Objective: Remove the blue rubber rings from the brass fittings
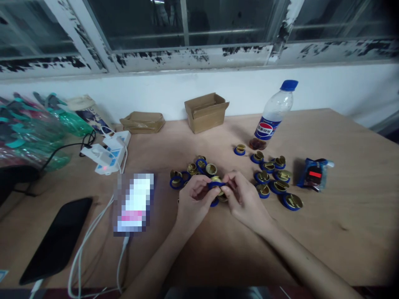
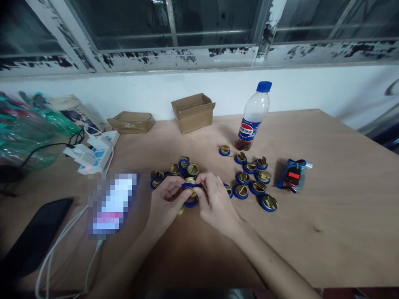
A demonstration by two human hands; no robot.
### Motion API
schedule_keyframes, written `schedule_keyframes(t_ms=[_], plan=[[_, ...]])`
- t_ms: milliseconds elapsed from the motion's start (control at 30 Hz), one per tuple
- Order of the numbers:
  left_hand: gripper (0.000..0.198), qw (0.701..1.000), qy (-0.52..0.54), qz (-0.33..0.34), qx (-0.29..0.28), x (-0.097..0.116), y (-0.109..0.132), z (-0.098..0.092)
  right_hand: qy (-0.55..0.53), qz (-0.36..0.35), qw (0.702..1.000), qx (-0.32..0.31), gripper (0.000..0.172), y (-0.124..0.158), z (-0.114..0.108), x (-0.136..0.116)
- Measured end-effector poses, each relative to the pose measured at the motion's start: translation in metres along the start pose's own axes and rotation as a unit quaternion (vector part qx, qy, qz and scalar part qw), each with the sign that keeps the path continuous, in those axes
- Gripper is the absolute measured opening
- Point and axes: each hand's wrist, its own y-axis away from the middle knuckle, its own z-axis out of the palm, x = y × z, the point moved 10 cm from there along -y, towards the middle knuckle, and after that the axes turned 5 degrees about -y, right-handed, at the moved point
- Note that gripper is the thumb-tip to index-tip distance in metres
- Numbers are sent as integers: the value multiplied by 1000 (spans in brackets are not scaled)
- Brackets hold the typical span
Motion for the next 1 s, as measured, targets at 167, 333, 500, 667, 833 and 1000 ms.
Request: schedule_keyframes(t_ms=[167,333,500,667,833,1000], plan=[[45,994,-59,67,-58,9,5,13,-46,78,996,9,4,-4,-9,14],[36,935,-260,241,30,39,21,5,-137,98,986,-1,7,-2,-4,14],[38,899,-300,316,45,55,31,5,-219,118,968,-24,12,1,6,13],[32,915,-299,271,34,51,25,5,-244,132,960,-28,19,1,10,16],[29,927,-287,242,22,46,21,5,-241,127,962,-28,19,0,11,18],[30,934,-279,222,14,41,19,4,-224,127,966,-37,16,1,12,19]])
